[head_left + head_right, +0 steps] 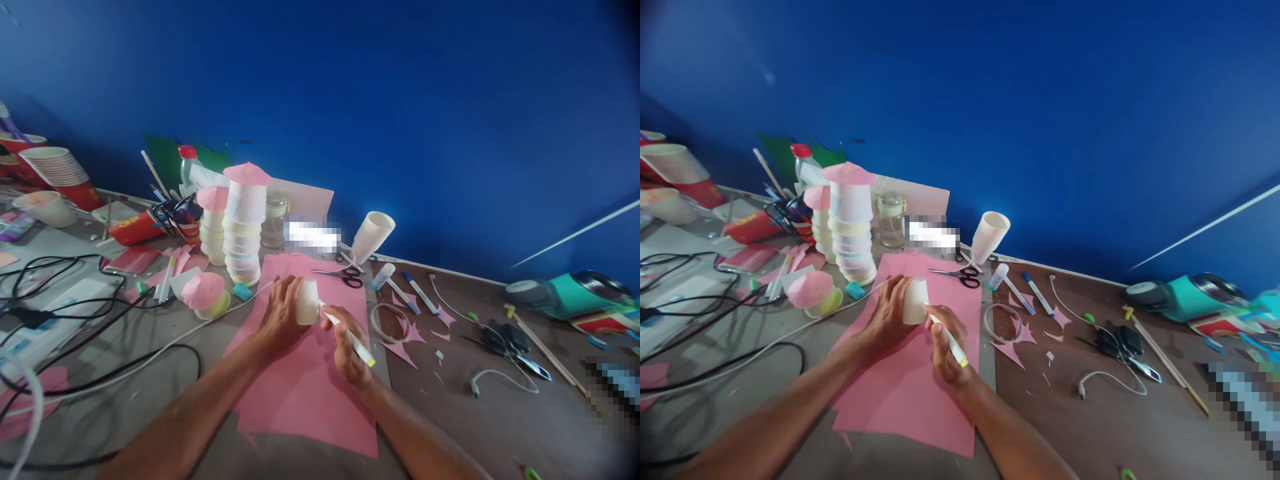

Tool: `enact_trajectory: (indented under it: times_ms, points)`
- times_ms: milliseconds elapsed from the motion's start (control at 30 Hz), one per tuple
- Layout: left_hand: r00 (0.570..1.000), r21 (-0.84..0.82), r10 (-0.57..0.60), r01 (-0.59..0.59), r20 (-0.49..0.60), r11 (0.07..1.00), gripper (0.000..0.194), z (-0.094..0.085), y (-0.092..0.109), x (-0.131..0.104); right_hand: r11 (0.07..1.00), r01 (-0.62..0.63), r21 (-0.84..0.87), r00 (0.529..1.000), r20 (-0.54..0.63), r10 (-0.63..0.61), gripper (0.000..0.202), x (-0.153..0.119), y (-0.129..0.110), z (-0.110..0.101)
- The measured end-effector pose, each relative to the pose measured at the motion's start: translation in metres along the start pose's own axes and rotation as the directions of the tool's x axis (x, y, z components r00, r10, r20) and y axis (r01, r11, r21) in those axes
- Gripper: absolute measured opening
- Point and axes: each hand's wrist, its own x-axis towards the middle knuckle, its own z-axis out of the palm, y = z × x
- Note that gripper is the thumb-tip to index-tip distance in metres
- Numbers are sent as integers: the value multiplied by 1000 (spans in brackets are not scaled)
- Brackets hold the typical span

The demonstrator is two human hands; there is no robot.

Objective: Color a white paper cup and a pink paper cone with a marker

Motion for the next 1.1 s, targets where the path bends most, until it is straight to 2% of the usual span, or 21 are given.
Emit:
enact_trajectory:
  times_ms: [100,300,667,1100]
  points:
    - [1000,12,-24,24,-1,1000,65,1,0,0,1000,-5,-12,1000,25,6,35,0,0,0]
    - [999,24,-19,18,30,1000,69,3,-3,-1,996,-86,-18,996,21,86,26,-5,8,4]
    - [1000,30,-19,19,10,999,64,2,-1,-1,997,-80,-16,997,4,80,20,-3,9,8]
    - [1000,29,-23,23,7,999,64,3,-2,-2,998,-60,-32,996,57,62,18,-3,8,5]
